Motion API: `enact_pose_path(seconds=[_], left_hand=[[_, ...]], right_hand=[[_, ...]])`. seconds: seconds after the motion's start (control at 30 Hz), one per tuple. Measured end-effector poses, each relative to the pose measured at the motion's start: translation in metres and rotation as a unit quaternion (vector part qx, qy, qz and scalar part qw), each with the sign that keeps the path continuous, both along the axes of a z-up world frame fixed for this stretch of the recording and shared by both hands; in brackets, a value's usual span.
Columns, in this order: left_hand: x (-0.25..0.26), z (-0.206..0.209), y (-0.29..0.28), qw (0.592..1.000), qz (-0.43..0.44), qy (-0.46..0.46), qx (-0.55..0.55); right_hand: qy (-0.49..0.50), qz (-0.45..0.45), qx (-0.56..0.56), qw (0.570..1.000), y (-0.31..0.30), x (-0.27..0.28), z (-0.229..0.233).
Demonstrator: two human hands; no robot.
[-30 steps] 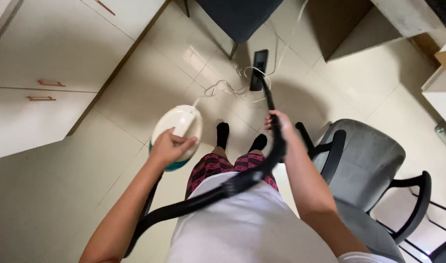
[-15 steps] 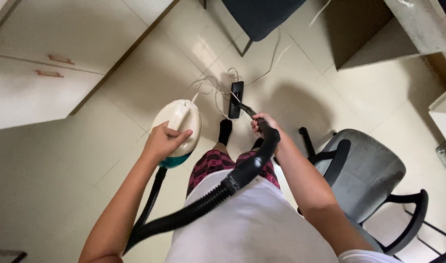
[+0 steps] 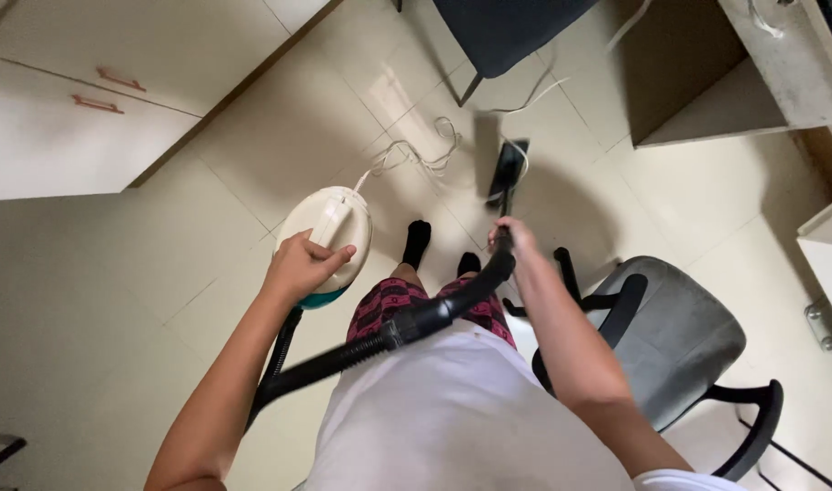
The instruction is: Vacuuming the floor in a home office area.
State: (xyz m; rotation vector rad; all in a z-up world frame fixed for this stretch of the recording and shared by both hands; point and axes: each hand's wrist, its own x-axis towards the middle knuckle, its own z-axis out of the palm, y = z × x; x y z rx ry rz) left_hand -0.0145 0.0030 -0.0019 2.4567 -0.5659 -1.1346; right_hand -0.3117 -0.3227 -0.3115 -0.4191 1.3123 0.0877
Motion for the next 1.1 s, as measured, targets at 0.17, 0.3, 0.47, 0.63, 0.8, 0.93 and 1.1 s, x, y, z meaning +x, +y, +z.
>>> enact_pose_path(seconds=[0.17, 0.3, 0.47, 0.63, 0.8, 0.93, 1.1], left_hand=[[-0.029, 0.003, -0.012, 1.0, 0.024, 0.005, 0.007], [-0.059, 0.007, -0.018, 0.999, 0.041, 0.007, 0.015], [-0.103, 0.015, -0.016, 0.997, 0.078, 0.01, 0.01], [-0.142, 0.01, -0.01, 0.996, 0.084, -0.002, -0.013], [-0.165, 0.009, -0.013, 0.998, 0.069, -0.001, -0.011], [-0.17, 0.009, -0.024, 0.999, 0.04, 0.002, -0.026], [-0.158, -0.02, -0.04, 0.995, -0.059, -0.034, -0.076]], right_hand=[[-0.038, -0.018, 0.178, 0.983, -0.007, -0.026, -0.007], [-0.076, 0.046, 0.308, 0.947, -0.011, -0.031, 0.036], [-0.11, 0.07, 0.271, 0.954, -0.022, -0.042, 0.063], [-0.165, 0.045, 0.192, 0.966, -0.045, -0.062, 0.07], [-0.21, -0.046, 0.142, 0.966, -0.06, -0.091, 0.096], [-0.247, -0.095, 0.133, 0.955, -0.063, -0.11, 0.114], [-0.136, -0.056, 0.021, 0.989, -0.059, -0.115, 0.126]])
